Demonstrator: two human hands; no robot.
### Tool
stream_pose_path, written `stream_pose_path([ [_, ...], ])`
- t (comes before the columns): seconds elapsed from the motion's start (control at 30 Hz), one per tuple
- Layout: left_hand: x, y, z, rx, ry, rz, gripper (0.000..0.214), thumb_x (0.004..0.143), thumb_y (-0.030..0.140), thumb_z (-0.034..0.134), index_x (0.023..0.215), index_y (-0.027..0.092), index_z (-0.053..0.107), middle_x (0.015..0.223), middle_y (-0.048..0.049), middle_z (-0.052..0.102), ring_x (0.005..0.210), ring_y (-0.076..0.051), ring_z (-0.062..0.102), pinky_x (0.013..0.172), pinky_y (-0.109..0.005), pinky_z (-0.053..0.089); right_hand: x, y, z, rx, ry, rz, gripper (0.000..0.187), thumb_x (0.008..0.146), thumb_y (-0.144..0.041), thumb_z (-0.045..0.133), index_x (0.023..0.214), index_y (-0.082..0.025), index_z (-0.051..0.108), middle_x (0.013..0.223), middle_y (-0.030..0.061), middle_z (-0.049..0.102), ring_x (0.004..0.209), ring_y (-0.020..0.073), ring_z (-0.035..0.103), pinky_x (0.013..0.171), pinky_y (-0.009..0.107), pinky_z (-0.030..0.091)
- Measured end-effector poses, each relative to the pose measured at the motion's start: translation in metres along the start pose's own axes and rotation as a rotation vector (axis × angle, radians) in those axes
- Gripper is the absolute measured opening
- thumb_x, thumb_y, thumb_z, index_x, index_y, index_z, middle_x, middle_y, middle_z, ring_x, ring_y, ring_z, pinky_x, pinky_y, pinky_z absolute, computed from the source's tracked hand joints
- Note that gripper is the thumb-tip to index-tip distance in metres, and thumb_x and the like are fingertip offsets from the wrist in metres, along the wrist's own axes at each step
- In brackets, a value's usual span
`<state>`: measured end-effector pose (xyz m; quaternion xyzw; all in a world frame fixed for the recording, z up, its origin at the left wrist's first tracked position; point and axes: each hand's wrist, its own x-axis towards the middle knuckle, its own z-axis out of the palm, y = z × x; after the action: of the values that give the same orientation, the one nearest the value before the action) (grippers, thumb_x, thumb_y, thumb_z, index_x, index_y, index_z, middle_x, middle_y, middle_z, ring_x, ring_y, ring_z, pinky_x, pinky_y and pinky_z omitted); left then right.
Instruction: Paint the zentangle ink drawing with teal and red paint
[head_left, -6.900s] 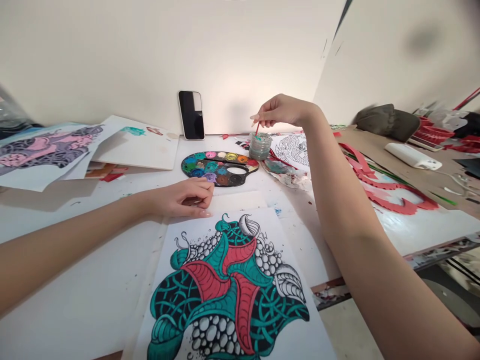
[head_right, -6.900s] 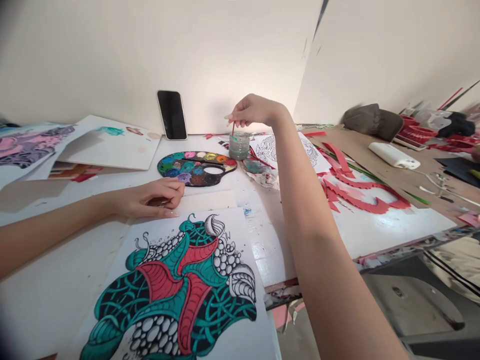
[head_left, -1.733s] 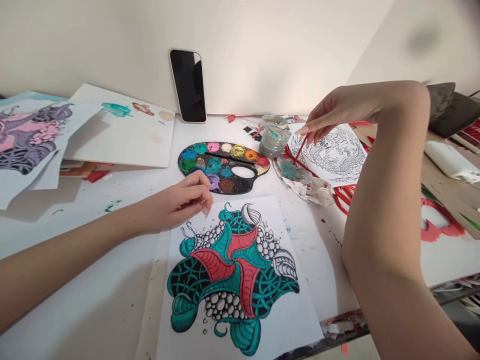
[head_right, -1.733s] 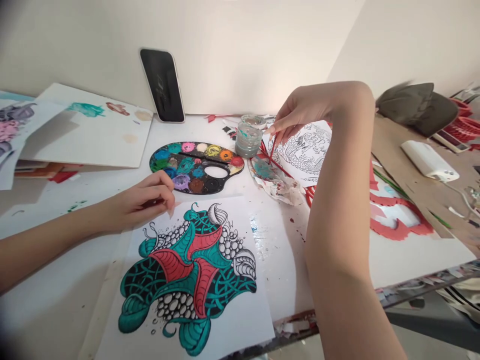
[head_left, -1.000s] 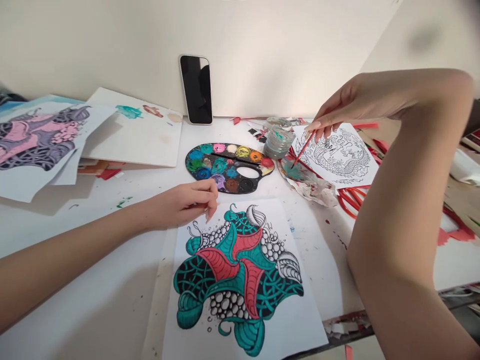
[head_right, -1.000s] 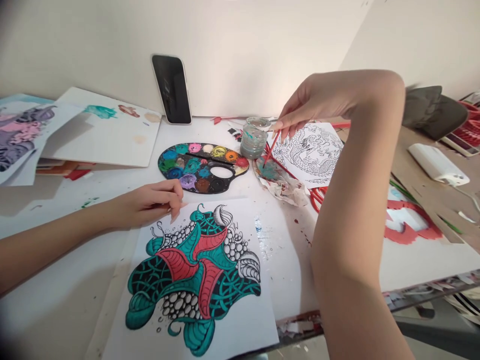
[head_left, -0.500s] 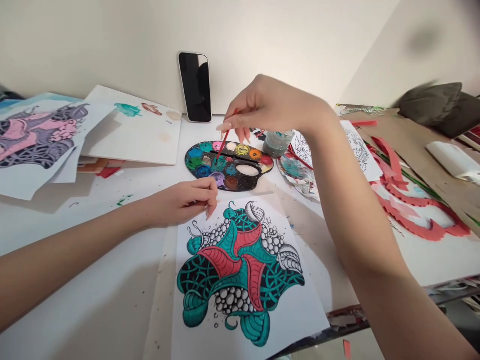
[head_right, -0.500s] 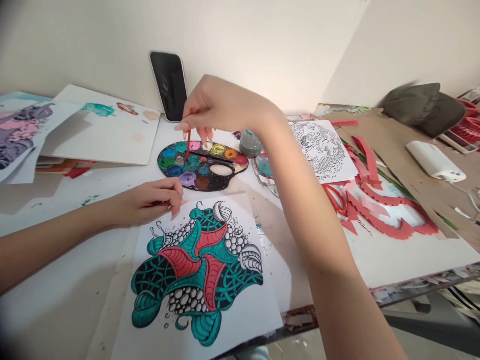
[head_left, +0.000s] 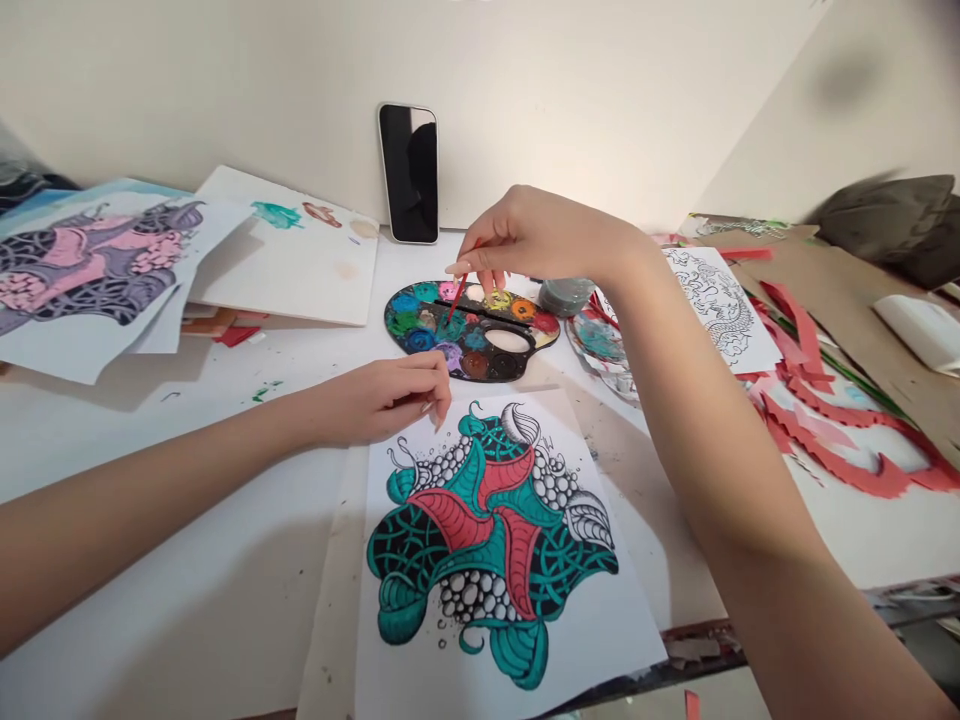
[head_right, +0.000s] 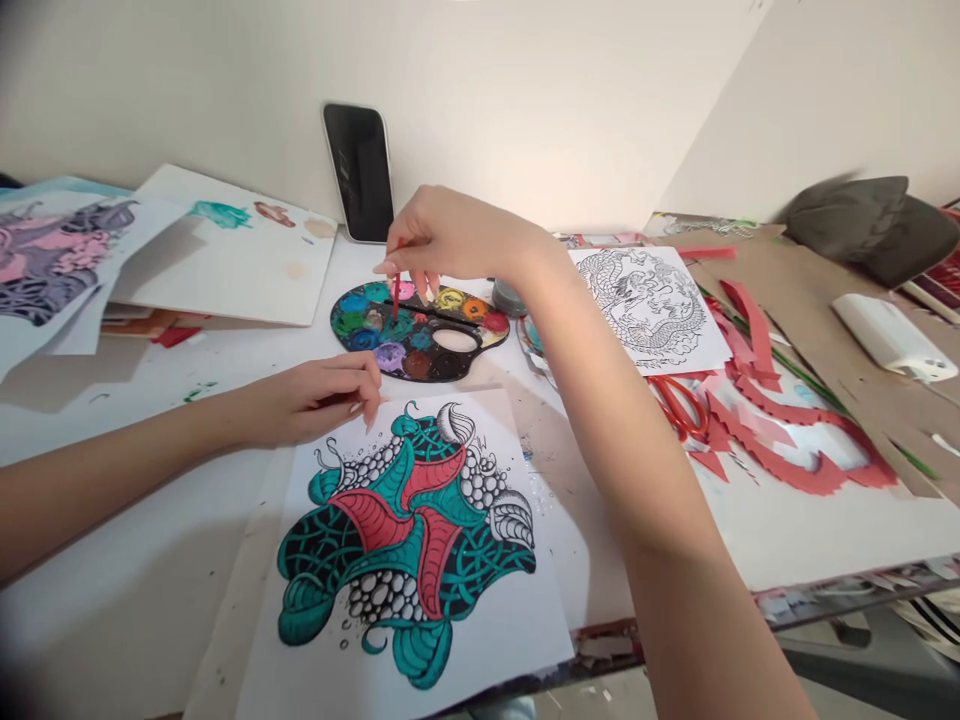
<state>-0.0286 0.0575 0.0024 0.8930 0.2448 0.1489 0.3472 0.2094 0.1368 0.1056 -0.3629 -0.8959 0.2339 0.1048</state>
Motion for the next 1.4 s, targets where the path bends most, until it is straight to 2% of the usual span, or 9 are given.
stream_pose_path([
  [0.27, -0.001, 0.001, 0.000, 0.006, 0.006, 0.034, 0.030, 0.095, 0.001, 0.042, 0.086, 0.018, 0.066, 0.092, -0.0001, 0.055, 0.076, -0.008, 0.055, 0.070, -0.021, 0.043, 0.000, -0.004, 0.002, -0.013, -0.055, 0.012, 0.024, 0.095, -0.040, 0.065, 0.087, -0.020, 0.076, 0.078, 0.0049, 0.076, 0.071, 0.0167, 0.066, 0.070, 0.029, 0.049],
  [0.47, -0.001, -0.001, 0.001, -0.004, 0.013, 0.015, 0.030, 0.094, 0.002, 0.043, 0.087, 0.019, 0.066, 0.092, 0.0001, 0.055, 0.076, -0.009, 0.055, 0.068, -0.022, 0.043, 0.003, 0.002, 0.003, -0.021, -0.085, 0.077, 0.036, 0.097, -0.051, 0.062, 0.093, -0.018, 0.077, 0.082, 0.0058, 0.077, 0.076, 0.0179, 0.069, 0.076, 0.030, 0.051],
  [0.73, 0.000, 0.001, 0.000, -0.009, 0.015, 0.008, 0.029, 0.094, 0.002, 0.043, 0.087, 0.018, 0.066, 0.093, -0.0012, 0.054, 0.073, -0.009, 0.054, 0.063, -0.021, 0.041, 0.003, 0.003, 0.002, -0.082, -0.066, 0.129, 0.045, 0.096, -0.057, 0.060, 0.085, -0.016, 0.075, 0.085, 0.0087, 0.077, 0.085, 0.0229, 0.072, 0.083, 0.036, 0.053],
  [0.87, 0.000, 0.000, 0.001, -0.008, 0.031, 0.026, 0.028, 0.095, 0.003, 0.044, 0.086, 0.018, 0.066, 0.093, -0.0014, 0.054, 0.075, -0.009, 0.054, 0.064, -0.021, 0.042, 0.003, 0.007, 0.001, -0.071, -0.069, 0.136, 0.040, 0.096, -0.053, 0.062, 0.086, -0.016, 0.075, 0.084, 0.0085, 0.077, 0.084, 0.0234, 0.072, 0.083, 0.036, 0.054],
  [1.03, 0.000, 0.000, 0.001, -0.004, 0.033, 0.022, 0.028, 0.096, 0.004, 0.044, 0.087, 0.018, 0.066, 0.093, -0.0012, 0.054, 0.075, -0.009, 0.054, 0.064, -0.021, 0.042, 0.005, 0.011, 0.003, -0.066, -0.110, 0.087, 0.033, 0.099, -0.038, 0.060, 0.081, -0.015, 0.075, 0.079, 0.0074, 0.077, 0.077, 0.0209, 0.072, 0.082, 0.035, 0.052],
  [1.17, 0.000, -0.001, 0.000, -0.014, 0.032, 0.024, 0.028, 0.095, 0.003, 0.044, 0.087, 0.018, 0.066, 0.093, -0.0012, 0.054, 0.076, -0.009, 0.055, 0.065, -0.022, 0.042, 0.006, 0.014, 0.003, -0.063, -0.147, 0.081, 0.033, 0.099, -0.036, 0.059, 0.081, -0.014, 0.075, 0.081, 0.0078, 0.078, 0.079, 0.0201, 0.072, 0.081, 0.035, 0.052],
  [1.3, -0.001, -0.001, 0.000, -0.019, 0.026, 0.031, 0.027, 0.094, 0.002, 0.045, 0.087, 0.018, 0.066, 0.093, -0.0010, 0.055, 0.078, -0.010, 0.056, 0.068, -0.022, 0.043, 0.006, 0.014, 0.001, -0.031, -0.185, 0.121, 0.031, 0.101, -0.034, 0.057, 0.086, -0.016, 0.078, 0.082, 0.0063, 0.079, 0.081, 0.0194, 0.073, 0.080, 0.033, 0.055],
  [1.4, -0.001, -0.001, 0.000, -0.021, 0.029, 0.031, 0.027, 0.094, 0.003, 0.045, 0.087, 0.018, 0.066, 0.093, -0.0014, 0.055, 0.077, -0.010, 0.055, 0.066, -0.022, 0.042, 0.004, 0.010, -0.001, -0.050, -0.222, 0.146, 0.029, 0.101, -0.031, 0.057, 0.092, -0.014, 0.080, 0.088, 0.0087, 0.080, 0.085, 0.0215, 0.074, 0.082, 0.035, 0.057],
])
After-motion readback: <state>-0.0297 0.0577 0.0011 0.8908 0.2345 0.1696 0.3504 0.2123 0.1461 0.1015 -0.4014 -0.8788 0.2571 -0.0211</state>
